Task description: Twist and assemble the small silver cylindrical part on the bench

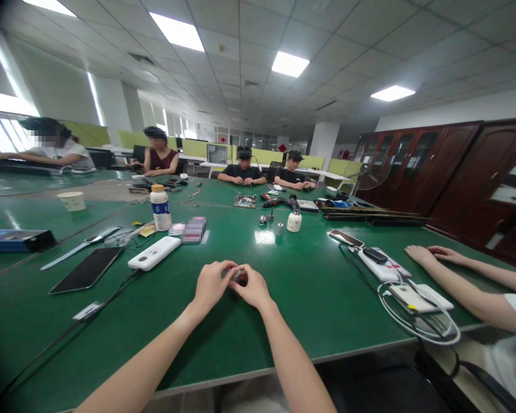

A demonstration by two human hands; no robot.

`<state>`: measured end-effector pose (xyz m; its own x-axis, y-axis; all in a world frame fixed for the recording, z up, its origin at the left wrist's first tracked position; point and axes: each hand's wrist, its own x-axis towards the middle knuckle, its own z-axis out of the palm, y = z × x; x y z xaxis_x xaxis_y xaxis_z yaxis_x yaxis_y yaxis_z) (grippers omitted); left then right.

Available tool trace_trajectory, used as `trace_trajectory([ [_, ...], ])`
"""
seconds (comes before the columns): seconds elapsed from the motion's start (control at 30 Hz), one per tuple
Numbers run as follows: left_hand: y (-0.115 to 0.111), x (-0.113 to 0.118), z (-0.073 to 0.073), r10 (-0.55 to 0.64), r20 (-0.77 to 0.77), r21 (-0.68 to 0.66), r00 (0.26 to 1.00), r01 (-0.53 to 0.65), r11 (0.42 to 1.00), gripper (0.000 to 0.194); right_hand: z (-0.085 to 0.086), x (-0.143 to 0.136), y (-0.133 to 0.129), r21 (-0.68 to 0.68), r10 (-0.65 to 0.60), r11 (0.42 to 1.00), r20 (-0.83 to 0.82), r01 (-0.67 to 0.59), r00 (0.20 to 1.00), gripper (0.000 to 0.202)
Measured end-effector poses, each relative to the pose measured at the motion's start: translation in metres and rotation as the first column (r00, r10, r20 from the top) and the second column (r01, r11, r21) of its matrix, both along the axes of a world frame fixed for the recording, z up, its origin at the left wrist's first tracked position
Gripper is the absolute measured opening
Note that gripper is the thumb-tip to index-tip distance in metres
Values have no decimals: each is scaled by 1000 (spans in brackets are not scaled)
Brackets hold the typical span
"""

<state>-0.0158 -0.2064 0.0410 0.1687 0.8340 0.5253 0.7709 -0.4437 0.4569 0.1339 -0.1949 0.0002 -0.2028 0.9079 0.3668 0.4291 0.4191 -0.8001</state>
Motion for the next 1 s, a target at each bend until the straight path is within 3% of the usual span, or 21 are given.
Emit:
trace_trajectory([
  [1.0,-13,5,9,198,-39,0,979,-198,980,16,-7,1,5,2,12,1000,-22,-12,1000,33],
])
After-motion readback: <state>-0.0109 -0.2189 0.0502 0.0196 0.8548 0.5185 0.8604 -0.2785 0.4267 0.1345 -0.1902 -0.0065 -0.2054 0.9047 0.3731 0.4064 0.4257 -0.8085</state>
